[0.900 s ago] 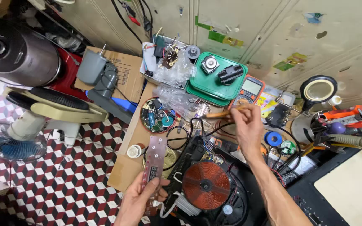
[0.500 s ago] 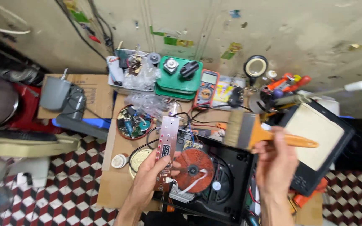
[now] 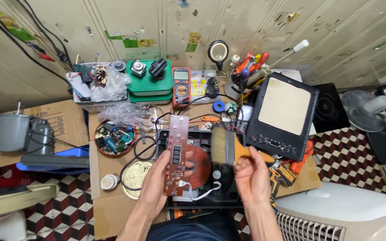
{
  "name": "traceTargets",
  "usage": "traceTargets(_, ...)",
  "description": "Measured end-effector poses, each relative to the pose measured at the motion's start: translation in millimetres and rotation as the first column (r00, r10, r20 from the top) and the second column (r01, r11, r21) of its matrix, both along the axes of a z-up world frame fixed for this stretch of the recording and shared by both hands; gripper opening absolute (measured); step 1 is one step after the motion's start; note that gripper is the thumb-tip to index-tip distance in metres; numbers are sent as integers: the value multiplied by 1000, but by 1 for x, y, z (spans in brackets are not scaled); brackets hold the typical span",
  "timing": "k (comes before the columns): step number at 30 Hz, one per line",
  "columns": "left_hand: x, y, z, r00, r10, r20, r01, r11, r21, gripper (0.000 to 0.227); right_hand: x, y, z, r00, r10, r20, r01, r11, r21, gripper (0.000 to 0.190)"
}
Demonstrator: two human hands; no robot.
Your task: The person cleans a circuit board with a brush, then uses a multimeter to test the board's connections. They also use a magnifying glass to inspect the board closely.
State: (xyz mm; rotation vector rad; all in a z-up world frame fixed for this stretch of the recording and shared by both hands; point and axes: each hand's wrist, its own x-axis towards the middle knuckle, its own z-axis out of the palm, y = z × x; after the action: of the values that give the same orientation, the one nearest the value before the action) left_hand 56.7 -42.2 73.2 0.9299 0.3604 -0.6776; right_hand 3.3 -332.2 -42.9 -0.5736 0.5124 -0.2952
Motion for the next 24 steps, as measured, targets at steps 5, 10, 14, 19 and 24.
traceTargets(5, -2, -13, -6, 999, -7, 50, 8, 1000, -27, 52, 33, 71, 131, 997, -81, -2, 65, 810, -583, 19)
traceTargets(10, 6, -25, -14, 989, 81, 124, -71, 994, -88, 44, 14, 99, 125, 978, 128, -165, -209, 565, -798, 20)
traceTargets(14, 14, -22, -22, 988, 122, 94, -109, 985, -133, 43, -1, 93, 128, 932, 81, -352, -349, 451, -822, 20)
traceTargets(19, 13, -22, -13, 994, 107, -2, -106, 978, -182, 41, 31, 82, 175, 980, -44, -196, -167, 372, -913, 19)
traceTargets(24, 5, -29, -19, 999, 51, -19, -54, 971, -231, 48, 70, 90, 173, 997, 63, 54, 19, 454, -891, 16)
